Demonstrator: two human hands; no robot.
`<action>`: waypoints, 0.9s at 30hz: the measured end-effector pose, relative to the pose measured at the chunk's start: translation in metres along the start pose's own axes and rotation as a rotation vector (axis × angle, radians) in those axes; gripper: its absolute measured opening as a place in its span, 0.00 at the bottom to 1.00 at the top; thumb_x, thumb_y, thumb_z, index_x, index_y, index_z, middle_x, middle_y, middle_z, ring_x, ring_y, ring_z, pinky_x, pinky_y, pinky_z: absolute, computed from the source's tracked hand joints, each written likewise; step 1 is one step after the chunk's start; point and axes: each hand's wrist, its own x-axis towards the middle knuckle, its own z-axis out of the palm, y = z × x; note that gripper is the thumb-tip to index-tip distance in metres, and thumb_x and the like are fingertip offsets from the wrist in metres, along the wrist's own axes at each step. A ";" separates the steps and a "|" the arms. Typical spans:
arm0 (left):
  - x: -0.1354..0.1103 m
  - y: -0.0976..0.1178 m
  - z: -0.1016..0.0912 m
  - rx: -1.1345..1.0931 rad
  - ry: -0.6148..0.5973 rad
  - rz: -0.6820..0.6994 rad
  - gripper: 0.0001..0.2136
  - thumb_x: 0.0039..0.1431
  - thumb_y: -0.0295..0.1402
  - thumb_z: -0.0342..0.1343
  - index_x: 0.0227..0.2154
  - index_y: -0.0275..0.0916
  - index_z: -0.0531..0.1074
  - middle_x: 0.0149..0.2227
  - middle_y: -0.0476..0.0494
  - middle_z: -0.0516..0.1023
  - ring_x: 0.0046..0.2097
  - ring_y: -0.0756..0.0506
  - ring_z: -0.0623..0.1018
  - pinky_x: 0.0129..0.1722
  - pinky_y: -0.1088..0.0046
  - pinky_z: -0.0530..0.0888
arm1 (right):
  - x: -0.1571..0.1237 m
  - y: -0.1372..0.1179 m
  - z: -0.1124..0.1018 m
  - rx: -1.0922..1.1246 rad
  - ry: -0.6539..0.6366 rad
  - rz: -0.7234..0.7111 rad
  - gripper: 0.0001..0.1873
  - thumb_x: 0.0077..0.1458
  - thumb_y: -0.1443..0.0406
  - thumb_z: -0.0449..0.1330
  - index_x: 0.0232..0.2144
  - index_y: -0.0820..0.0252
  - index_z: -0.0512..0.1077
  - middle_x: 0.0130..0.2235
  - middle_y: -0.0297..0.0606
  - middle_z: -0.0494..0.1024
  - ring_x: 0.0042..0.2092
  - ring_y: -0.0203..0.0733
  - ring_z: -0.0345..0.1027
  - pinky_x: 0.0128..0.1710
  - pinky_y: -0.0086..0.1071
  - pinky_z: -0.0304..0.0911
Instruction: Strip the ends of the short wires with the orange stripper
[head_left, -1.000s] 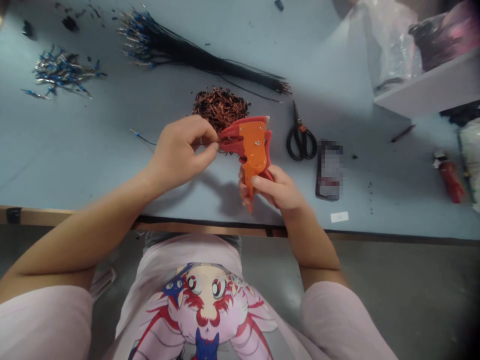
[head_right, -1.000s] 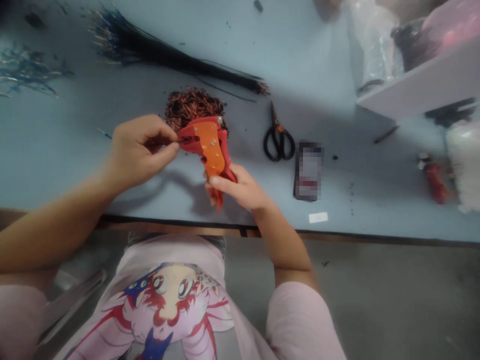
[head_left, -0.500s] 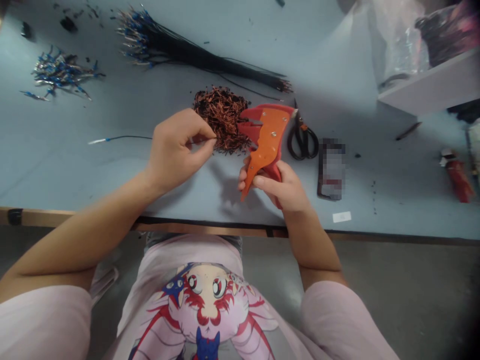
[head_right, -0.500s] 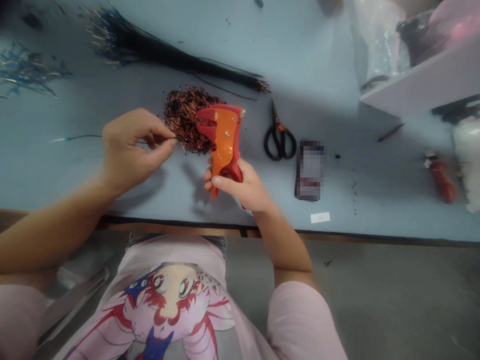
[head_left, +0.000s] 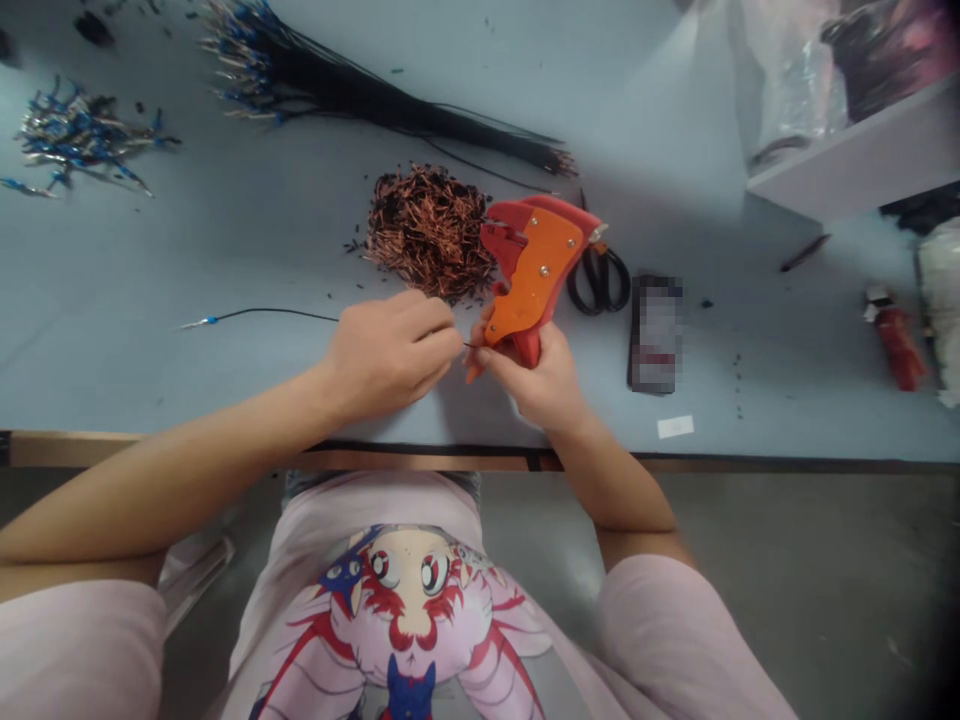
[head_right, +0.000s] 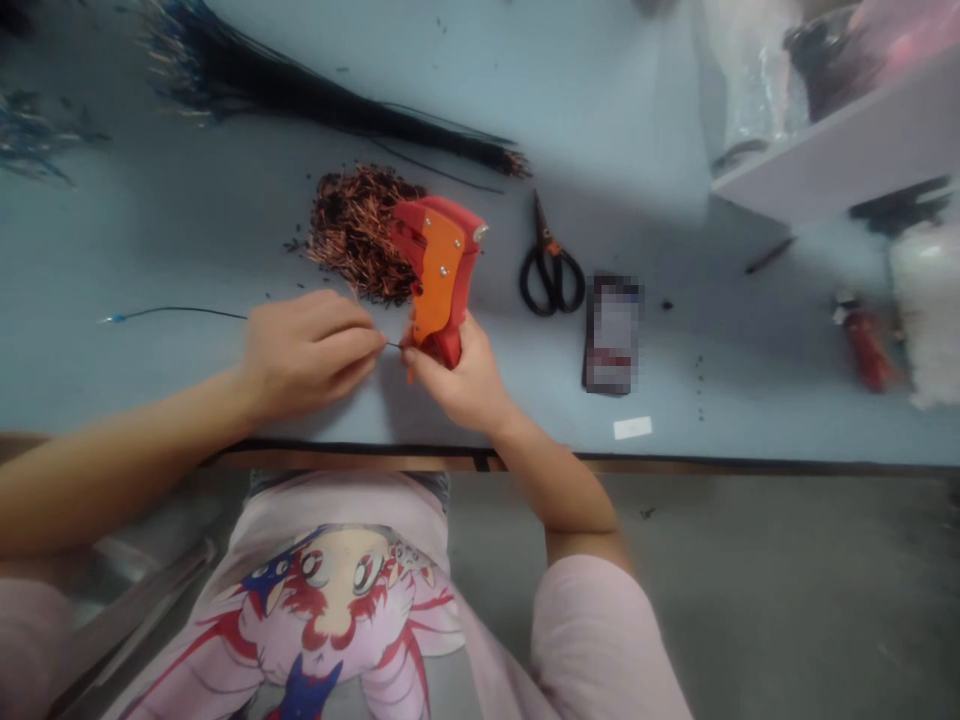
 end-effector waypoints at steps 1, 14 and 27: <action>0.000 0.001 0.000 0.001 -0.011 0.005 0.10 0.66 0.29 0.52 0.28 0.40 0.72 0.32 0.48 0.78 0.32 0.47 0.74 0.24 0.69 0.62 | 0.000 -0.001 0.001 -0.016 0.002 0.004 0.17 0.52 0.63 0.68 0.40 0.55 0.64 0.33 0.32 0.72 0.30 0.37 0.69 0.30 0.37 0.72; 0.006 -0.054 -0.029 -0.052 0.148 -0.425 0.05 0.62 0.31 0.62 0.30 0.42 0.74 0.28 0.53 0.74 0.30 0.51 0.69 0.31 0.68 0.66 | 0.009 -0.013 -0.031 -0.057 0.144 0.012 0.27 0.48 0.58 0.73 0.46 0.52 0.66 0.48 0.41 0.76 0.40 0.45 0.74 0.35 0.41 0.76; 0.002 -0.045 -0.014 -0.094 0.073 -0.388 0.04 0.64 0.32 0.58 0.32 0.45 0.75 0.30 0.49 0.77 0.32 0.46 0.74 0.33 0.64 0.70 | 0.009 -0.013 -0.037 -0.023 0.040 0.141 0.33 0.41 0.56 0.77 0.48 0.56 0.71 0.39 0.39 0.78 0.39 0.48 0.76 0.36 0.41 0.75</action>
